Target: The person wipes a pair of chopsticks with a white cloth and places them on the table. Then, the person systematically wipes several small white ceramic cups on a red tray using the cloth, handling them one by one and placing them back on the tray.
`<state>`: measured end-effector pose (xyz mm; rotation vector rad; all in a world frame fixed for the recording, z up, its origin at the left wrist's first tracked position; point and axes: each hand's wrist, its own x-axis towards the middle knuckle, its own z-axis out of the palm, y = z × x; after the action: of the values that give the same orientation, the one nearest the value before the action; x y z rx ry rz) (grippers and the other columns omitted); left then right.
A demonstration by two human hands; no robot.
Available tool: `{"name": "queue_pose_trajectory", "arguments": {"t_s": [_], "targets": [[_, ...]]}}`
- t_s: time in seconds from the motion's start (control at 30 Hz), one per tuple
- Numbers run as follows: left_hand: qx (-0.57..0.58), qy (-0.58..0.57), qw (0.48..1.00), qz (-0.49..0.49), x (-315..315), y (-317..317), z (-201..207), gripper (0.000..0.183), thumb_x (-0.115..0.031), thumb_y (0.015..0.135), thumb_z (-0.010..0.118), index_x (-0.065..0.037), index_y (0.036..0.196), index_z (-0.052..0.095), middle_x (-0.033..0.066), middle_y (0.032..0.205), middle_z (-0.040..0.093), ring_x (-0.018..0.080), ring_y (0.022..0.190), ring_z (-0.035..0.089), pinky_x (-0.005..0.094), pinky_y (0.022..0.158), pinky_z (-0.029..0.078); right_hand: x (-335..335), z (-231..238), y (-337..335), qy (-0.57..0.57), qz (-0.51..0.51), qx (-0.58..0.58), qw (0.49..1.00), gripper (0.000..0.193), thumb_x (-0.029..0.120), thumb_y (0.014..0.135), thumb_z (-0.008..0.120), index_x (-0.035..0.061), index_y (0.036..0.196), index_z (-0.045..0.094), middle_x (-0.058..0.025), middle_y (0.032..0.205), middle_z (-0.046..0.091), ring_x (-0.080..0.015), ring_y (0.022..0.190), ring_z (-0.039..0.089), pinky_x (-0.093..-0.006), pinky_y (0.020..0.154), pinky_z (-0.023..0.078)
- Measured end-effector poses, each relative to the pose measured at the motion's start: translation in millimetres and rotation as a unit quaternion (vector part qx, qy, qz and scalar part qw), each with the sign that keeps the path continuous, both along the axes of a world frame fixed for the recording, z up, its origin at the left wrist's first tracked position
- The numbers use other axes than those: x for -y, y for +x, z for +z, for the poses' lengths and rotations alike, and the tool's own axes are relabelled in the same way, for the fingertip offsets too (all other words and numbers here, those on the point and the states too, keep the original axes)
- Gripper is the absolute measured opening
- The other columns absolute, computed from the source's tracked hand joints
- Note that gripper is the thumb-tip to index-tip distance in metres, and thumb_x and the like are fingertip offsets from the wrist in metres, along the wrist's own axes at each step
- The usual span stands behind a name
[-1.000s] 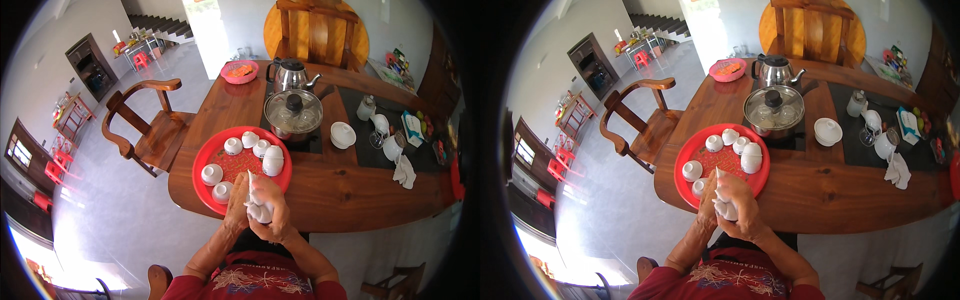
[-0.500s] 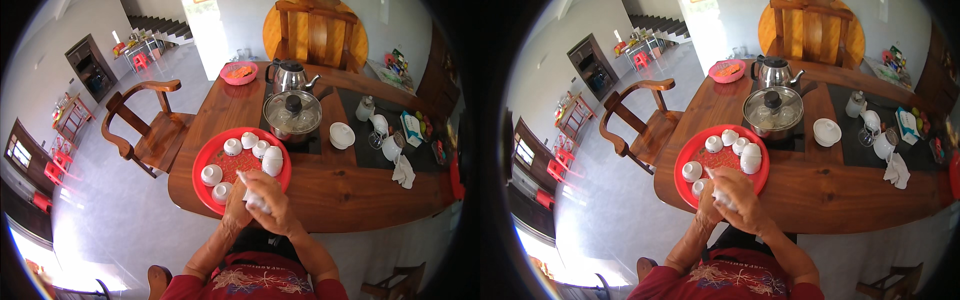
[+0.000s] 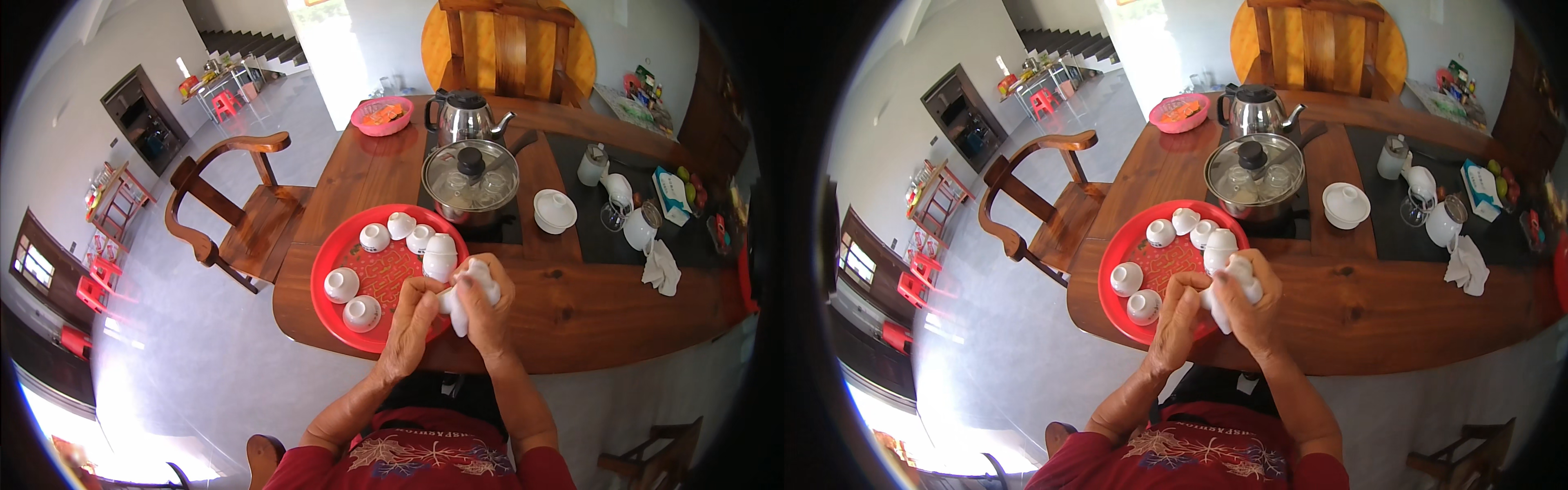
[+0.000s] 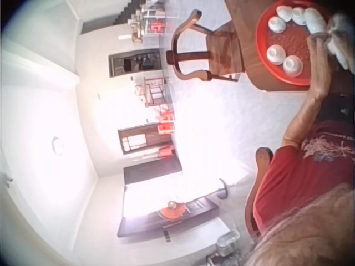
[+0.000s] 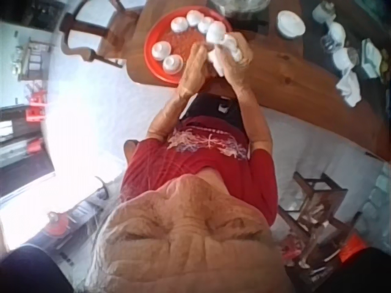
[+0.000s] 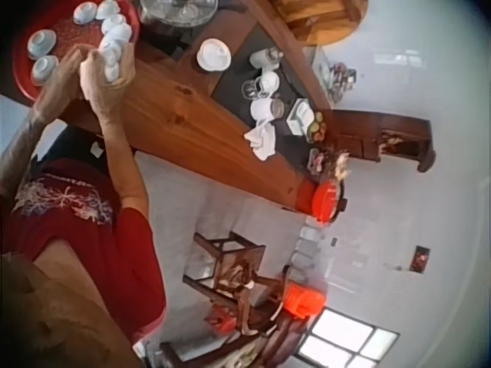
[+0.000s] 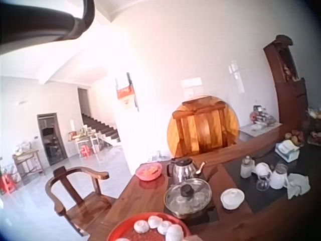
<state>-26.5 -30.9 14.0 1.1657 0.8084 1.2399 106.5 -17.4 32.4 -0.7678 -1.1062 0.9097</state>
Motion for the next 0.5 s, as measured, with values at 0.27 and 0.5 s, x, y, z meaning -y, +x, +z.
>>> {"name": "queue_pose_trajectory", "arguments": {"t_s": [0.27, 0.5], "targets": [[-0.036, 0.001, 0.994, -0.105, 1.6, -10.3, 21.5, 0.01, -0.015, 0.095, 0.058, -0.005, 0.093, 0.058, -0.0021, 0.08, 0.055, 0.0059, 0.071, 0.049, 0.0197, 0.064, 0.04, -7.0, -0.2, 3.7, -0.115, 0.093, -0.187, 0.971, 0.035, 0.037, 0.093, 0.058, 0.0029, 0.095, 0.056, -0.0024, 0.077, 0.056, -0.0074, 0.069, 0.052, -0.0224, 0.061, 0.043], [0.213, -0.138, 0.965, -0.065, -2.5, -8.7, -11.0, 0.015, -0.017, 0.096, 0.054, -0.004, 0.101, 0.057, 0.003, 0.095, 0.06, 0.0122, 0.083, 0.059, 0.0276, 0.075, 0.051, 2.4, -1.5, -10.8, 0.181, -0.107, 0.279, 0.937, 0.041, 0.015, 0.077, 0.073, 0.0036, 0.111, 0.052, -0.0139, 0.105, 0.057, -0.0297, 0.094, 0.056, -0.0402, 0.086, 0.041]]}}
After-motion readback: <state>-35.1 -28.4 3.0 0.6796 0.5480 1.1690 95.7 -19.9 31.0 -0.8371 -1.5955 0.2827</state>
